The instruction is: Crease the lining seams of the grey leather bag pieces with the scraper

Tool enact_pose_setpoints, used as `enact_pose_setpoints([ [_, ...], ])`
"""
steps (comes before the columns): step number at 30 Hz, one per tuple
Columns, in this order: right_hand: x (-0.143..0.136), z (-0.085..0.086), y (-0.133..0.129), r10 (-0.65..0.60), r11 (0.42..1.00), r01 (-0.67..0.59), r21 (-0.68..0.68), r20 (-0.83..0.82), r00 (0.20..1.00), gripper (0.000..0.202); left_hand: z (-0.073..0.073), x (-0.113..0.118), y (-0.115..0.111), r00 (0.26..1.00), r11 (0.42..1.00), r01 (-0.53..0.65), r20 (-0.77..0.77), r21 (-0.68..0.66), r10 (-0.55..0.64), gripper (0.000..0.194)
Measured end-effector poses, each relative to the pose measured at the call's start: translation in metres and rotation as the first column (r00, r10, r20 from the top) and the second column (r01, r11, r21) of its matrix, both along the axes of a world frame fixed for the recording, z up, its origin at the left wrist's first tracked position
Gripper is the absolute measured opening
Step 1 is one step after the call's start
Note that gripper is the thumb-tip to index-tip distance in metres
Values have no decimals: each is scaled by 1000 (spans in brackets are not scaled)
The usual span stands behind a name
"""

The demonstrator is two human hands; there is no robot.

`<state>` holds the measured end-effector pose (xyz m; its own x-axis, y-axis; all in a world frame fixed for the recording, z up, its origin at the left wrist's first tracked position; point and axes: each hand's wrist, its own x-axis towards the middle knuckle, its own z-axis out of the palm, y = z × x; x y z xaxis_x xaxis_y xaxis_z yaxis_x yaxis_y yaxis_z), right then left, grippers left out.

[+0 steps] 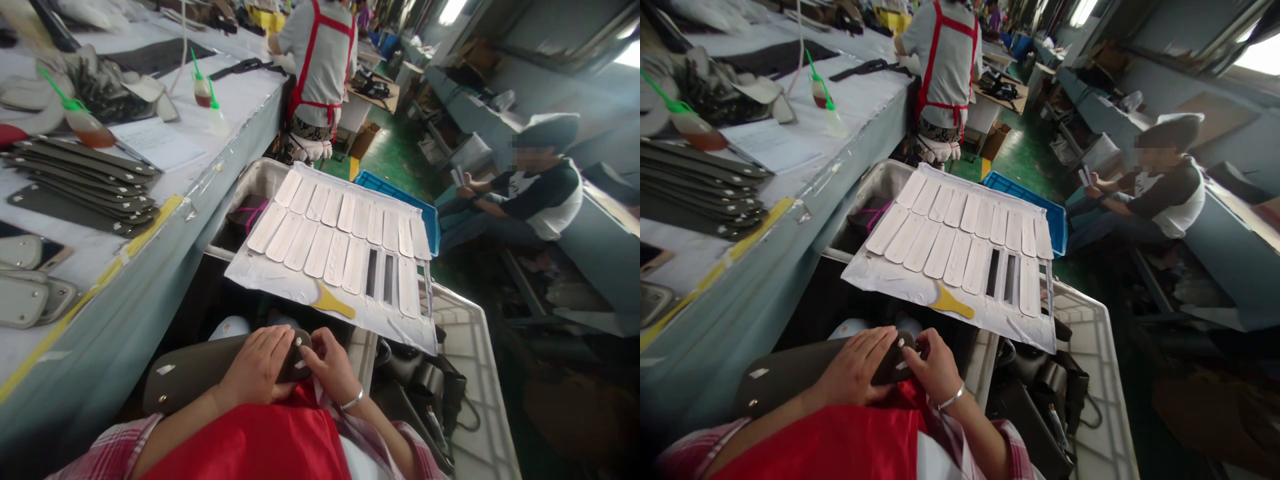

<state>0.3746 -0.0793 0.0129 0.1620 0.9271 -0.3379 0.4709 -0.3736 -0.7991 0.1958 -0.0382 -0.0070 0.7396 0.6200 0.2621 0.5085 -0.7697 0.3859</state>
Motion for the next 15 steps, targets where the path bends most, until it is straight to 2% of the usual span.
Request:
enact_pose_setpoints([
  [3, -5, -6, 1, 15, 999, -15, 51, -1, 1000, 20, 4, 0, 2, 1000, 999, -6, -4, -42, 6, 67],
  [6, -5, -11, 0, 44, 999, -43, 31, -25, 999, 26, 15, -21, 1, 999, 999, 12, 45, -41, -10, 75],
  [7, -2, -12, 0, 51, 999, -51, 11, -34, 998, 28, 19, -35, -1, 997, 999, -32, 71, -30, 34, 73],
  [9, 4, -12, 2, 72, 997, -72, -36, 11, 997, 34, 28, -71, -9, 959, 965, -260, 108, -38, 263, 56],
  [10, 6, -10, 5, 71, 997, -69, -24, 74, 995, 38, 32, -92, -15, 901, 908, -413, 110, -76, 419, 42],
  [12, 5, -1, 10, 67, 992, -91, 82, 252, 965, 45, 36, -130, -28, 732, 721, -648, 60, -247, 678, 24],
  [13, 0, 6, 13, 77, 976, -140, 164, 343, 936, 49, 37, -146, -34, 657, 613, -694, 16, -377, 754, 21],
  [15, -22, 20, 21, 170, 894, -344, 288, 492, 854, 55, 35, -168, -40, 585, 430, -641, -43, -635, 810, 25],
])
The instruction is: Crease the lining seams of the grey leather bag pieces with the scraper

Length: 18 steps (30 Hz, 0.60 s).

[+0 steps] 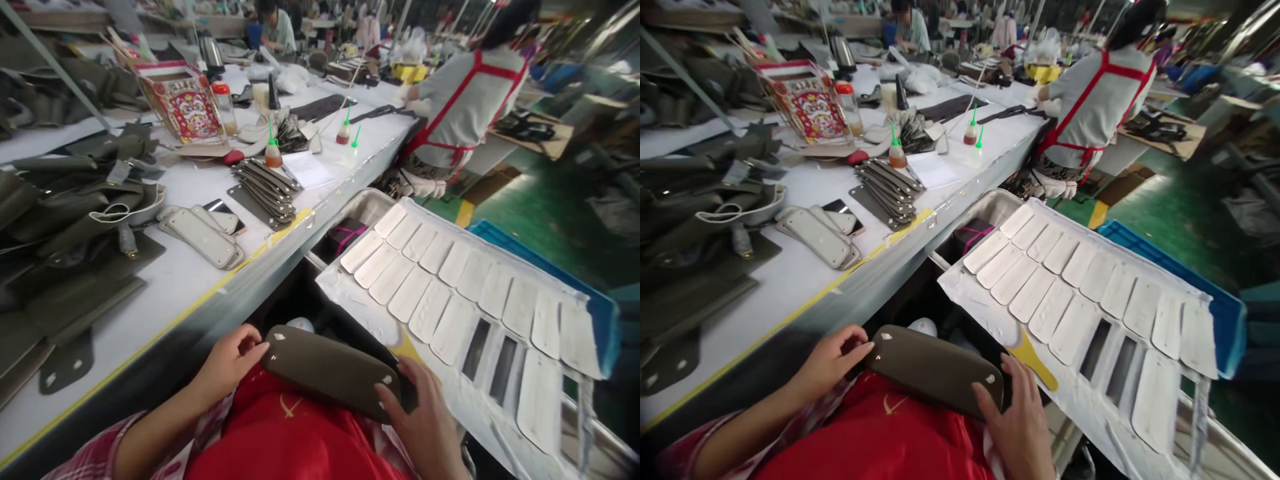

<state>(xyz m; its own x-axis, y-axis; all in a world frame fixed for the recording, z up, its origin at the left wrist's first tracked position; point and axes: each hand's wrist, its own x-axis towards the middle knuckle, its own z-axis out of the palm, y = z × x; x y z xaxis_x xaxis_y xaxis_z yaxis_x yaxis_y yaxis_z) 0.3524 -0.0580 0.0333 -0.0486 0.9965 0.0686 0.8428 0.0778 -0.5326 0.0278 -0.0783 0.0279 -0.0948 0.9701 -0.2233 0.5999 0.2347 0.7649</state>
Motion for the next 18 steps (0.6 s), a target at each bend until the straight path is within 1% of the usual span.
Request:
enact_pose_setpoints([
  [1, -16, 6, 5, 130, 990, -133, 51, 54, 990, 59, -2, -6, -1, 994, 996, -10, 105, -85, 19, 27],
  [2, -35, 11, 10, 269, 959, -276, 64, 99, 958, 63, -3, -9, 0, 981, 990, -6, 190, -140, 32, 29],
  [3, -55, 15, 15, 394, 913, -403, 59, 127, 911, 68, -5, -10, 1, 968, 985, -1, 246, -171, 43, 31],
  [4, -75, 16, 20, 500, 860, -509, 38, 140, 855, 73, -6, -10, 3, 960, 982, -2, 273, -187, 54, 33],
  [5, -93, 15, 24, 579, 809, -588, 17, 145, 802, 77, -7, -9, 5, 957, 981, -6, 282, -195, 62, 34],
  [6, -109, 13, 27, 627, 773, -634, 3, 149, 765, 81, -7, -8, 7, 958, 981, -12, 280, -194, 67, 35],
  [8, -131, 7, 31, 670, 737, -675, -33, 160, 725, 84, -9, -8, 10, 960, 983, -20, 271, -181, 69, 34],
  [10, -141, 1, 33, 678, 732, -679, -64, 178, 714, 82, -11, -9, 12, 962, 985, -26, 262, -173, 71, 33],
  [14, -140, -5, 32, 678, 731, -677, -84, 205, 706, 82, -17, -12, 13, 962, 985, -32, 262, -172, 77, 30],
  [18, -140, -5, 32, 680, 727, -683, -73, 216, 700, 81, -20, -14, 13, 947, 986, -18, 313, -165, 70, 30],
])
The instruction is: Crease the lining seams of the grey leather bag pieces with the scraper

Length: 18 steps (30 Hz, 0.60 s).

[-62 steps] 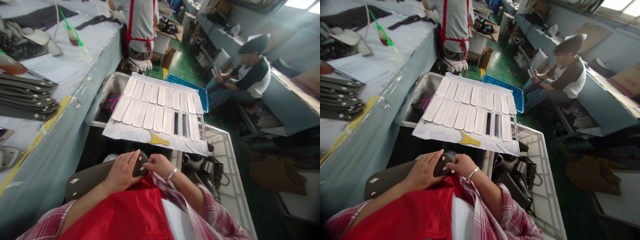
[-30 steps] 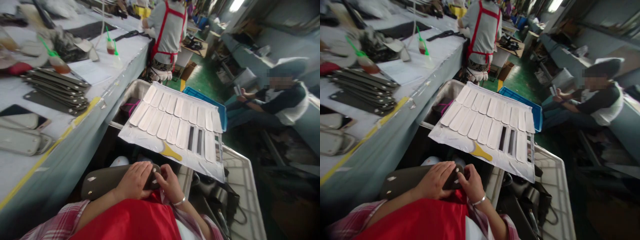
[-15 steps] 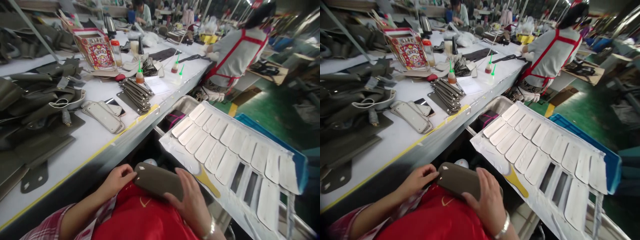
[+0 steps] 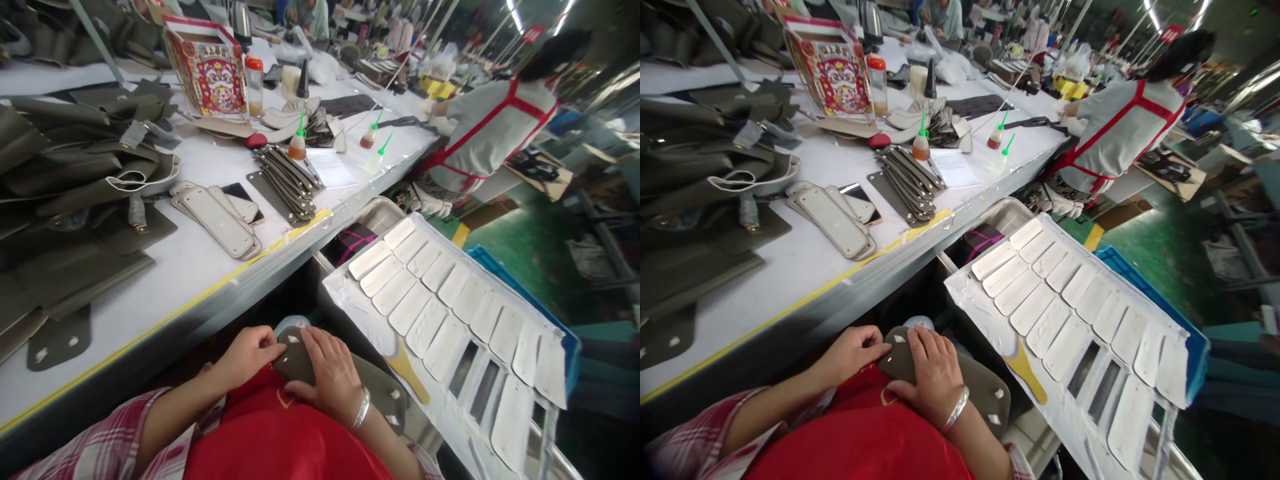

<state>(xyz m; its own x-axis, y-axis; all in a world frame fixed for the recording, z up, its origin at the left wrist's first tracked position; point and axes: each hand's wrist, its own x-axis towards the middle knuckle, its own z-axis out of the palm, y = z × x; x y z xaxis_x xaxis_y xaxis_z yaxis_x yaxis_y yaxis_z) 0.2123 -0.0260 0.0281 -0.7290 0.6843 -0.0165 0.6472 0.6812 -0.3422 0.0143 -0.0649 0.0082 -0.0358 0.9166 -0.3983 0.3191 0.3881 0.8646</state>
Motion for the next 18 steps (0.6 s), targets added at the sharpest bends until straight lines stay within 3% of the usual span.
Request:
enact_pose_setpoints([
  [13, -6, -2, 4, 10, 1000, -10, -4, 13, 1000, 84, -13, -9, 3, 984, 999, 48, 173, 20, -50, 29],
  [18, -10, -3, 3, -10, 1000, 10, 7, 45, 999, 77, -12, -11, 4, 983, 999, 48, 178, 18, -51, 30],
])
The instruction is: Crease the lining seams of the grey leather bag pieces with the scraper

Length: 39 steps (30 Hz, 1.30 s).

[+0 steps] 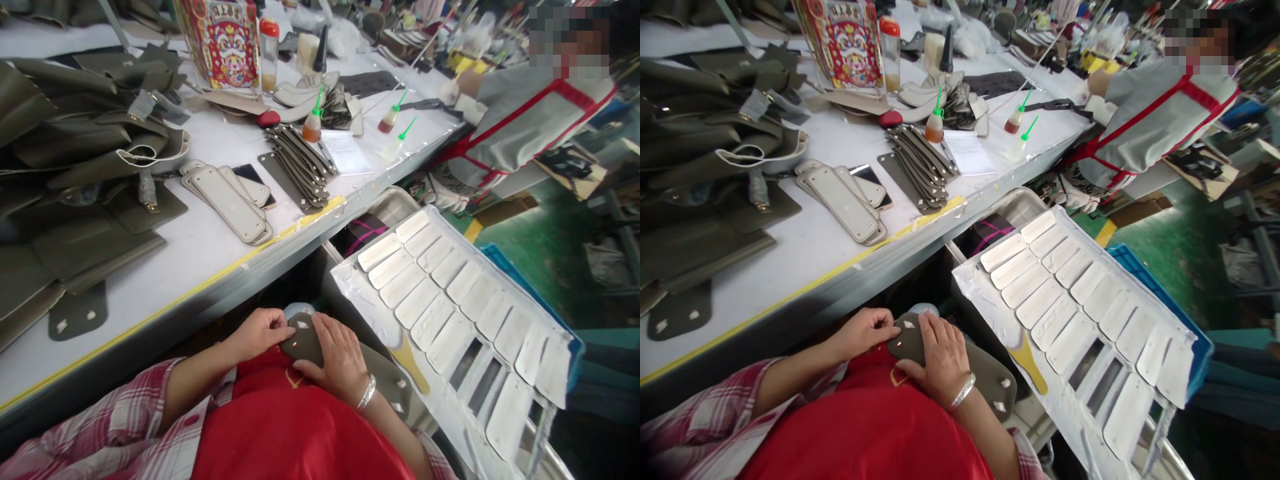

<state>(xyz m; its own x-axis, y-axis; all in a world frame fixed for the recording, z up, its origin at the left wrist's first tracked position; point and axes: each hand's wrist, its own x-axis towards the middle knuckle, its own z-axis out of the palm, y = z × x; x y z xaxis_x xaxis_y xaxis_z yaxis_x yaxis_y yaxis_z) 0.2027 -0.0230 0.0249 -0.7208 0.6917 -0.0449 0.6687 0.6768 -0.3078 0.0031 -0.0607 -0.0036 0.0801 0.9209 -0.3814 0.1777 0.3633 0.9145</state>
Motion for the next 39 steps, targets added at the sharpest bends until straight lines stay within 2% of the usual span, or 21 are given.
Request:
enact_pose_setpoints([
  [3, -1, -3, -1, -3, 1000, 3, -6, 14, 1000, 76, 5, -2, 1, 999, 1000, 24, -32, -3, -24, 33],
  [8, -2, -6, -3, -29, 1000, 29, -8, 33, 999, 76, 13, -1, 4, 968, 997, 73, -241, 25, -65, 36],
  [10, -3, -5, -4, -32, 999, 33, -10, 33, 999, 76, 13, 1, 3, 960, 997, 71, -273, 28, -61, 34],
  [17, -6, -4, -5, -67, 998, 67, -11, 15, 998, 74, 2, 4, 2, 988, 1000, 16, -155, -9, -17, 31],
  [25, -6, -10, -5, -71, 997, 71, 10, -3, 997, 73, 0, 3, 5, 996, 1000, 9, -86, -16, -11, 32],
  [34, -14, -7, -5, -88, 996, 88, 1, 17, 996, 70, -1, 2, 6, 998, 999, -33, -48, -38, 31, 32],
  [36, -15, -6, -6, -98, 995, 99, -8, 24, 995, 70, -2, 2, 7, 998, 999, -25, -61, -46, 22, 32],
  [39, -15, -5, -9, -104, 994, 105, -19, 36, 994, 70, -2, 1, 8, 990, 998, 53, -130, -16, -55, 32],
])
